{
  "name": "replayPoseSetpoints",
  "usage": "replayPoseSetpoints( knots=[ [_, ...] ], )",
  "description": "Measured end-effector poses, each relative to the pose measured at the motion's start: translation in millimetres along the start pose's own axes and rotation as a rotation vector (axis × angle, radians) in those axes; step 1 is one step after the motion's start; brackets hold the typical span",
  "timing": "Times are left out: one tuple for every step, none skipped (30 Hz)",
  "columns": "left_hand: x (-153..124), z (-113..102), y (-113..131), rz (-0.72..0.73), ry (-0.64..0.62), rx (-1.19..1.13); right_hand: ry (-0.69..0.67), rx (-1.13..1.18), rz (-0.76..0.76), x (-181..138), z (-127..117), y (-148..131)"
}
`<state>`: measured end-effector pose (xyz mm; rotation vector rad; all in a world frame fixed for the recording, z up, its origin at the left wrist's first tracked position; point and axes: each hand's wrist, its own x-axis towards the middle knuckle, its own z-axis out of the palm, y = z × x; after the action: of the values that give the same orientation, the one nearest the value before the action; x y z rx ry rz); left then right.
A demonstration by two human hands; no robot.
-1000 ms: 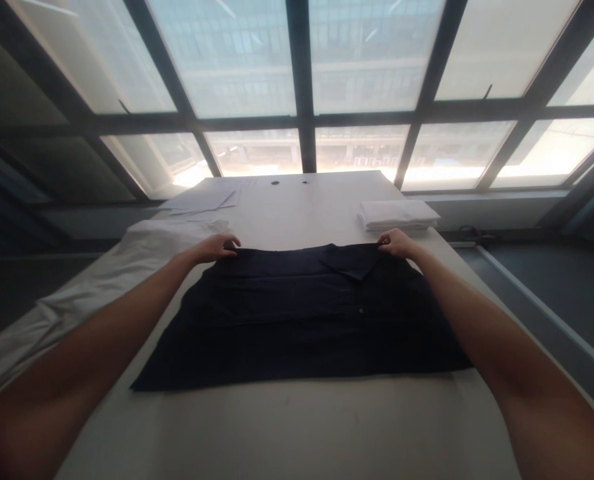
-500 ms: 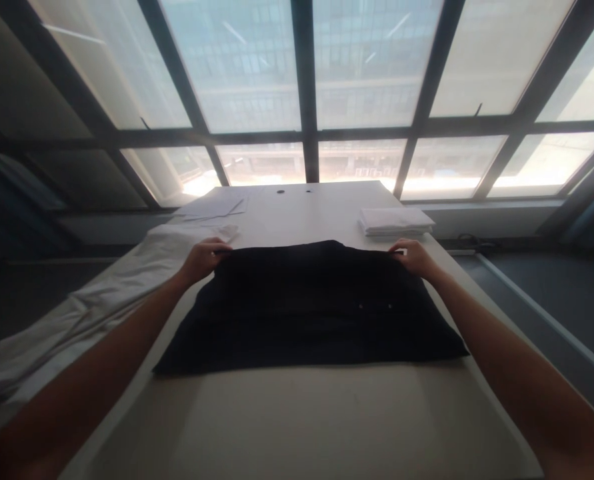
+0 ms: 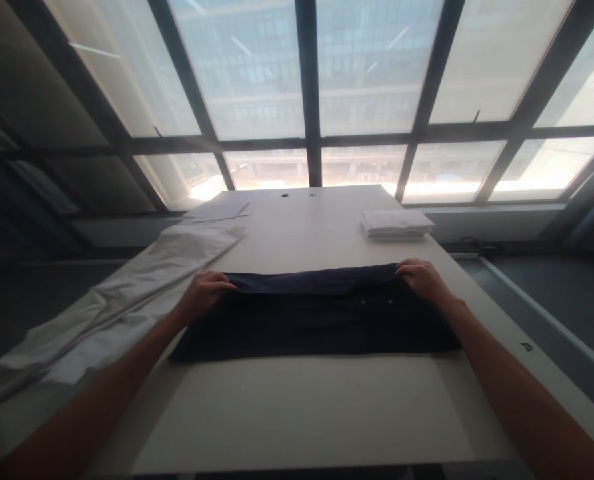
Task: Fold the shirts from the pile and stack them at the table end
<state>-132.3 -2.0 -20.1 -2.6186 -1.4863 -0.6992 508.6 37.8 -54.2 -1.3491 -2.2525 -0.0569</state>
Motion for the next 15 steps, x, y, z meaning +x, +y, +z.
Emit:
replayPoseSetpoints(
  knots=[
    [-4.0, 2.2, -0.2, 0.018, -0.020, 0.009, -0.015, -0.018, 0.002, -2.0, 1.4, 0.0],
    [-7.3, 4.4, -0.6, 0.037, -0.037, 0.015, -0.024, -0.032, 0.004, -3.6, 2.6, 0.1],
    [-10.2, 6.4, -1.1, 0.056, -0.051, 0.020, -0.030, -0.043, 0.004, -4.8, 3.5, 0.4],
    [-12.5, 8.2, -1.6, 0.071, -0.062, 0.026, -0.033, -0.052, 0.004, -5.7, 4.1, 0.7],
    [-14.5, 9.5, -2.0, 0.084, -0.071, 0.032, -0.036, -0.059, 0.003, -6.4, 4.3, 1.1],
    [-16.1, 10.2, -2.3, 0.093, -0.081, 0.037, -0.039, -0.067, 0.003, -6.9, 4.1, 1.5],
    [-17.4, 10.3, -2.3, 0.098, -0.093, 0.041, -0.044, -0.075, 0.003, -7.3, 3.8, 1.9],
    [-18.5, 9.5, -1.9, 0.100, -0.108, 0.044, -0.050, -0.083, 0.005, -7.8, 3.3, 2.2],
    [-19.2, 7.8, -1.0, 0.099, -0.125, 0.044, -0.058, -0.093, 0.008, -8.2, 2.8, 2.3],
    [-19.6, 5.2, 0.6, 0.095, -0.147, 0.043, -0.069, -0.103, 0.011, -8.8, 2.3, 2.1],
    [-19.5, 1.7, 3.1, 0.088, -0.172, 0.040, -0.082, -0.113, 0.014, -9.5, 1.7, 1.7],
    [-18.7, -2.3, 6.9, 0.080, -0.196, 0.039, -0.095, -0.124, 0.018, -10.1, 1.0, 0.8],
    [-17.1, -6.6, 12.0, 0.070, -0.211, 0.041, -0.108, -0.139, 0.025, -10.5, 0.1, -0.5],
    [-14.4, -10.5, 18.8, 0.057, -0.212, 0.044, -0.115, -0.159, 0.038, -10.5, -0.9, -2.4],
    [-10.5, -13.5, 27.3, 0.042, -0.201, 0.046, -0.113, -0.181, 0.057, -9.6, -2.1, -5.2]
  ],
)
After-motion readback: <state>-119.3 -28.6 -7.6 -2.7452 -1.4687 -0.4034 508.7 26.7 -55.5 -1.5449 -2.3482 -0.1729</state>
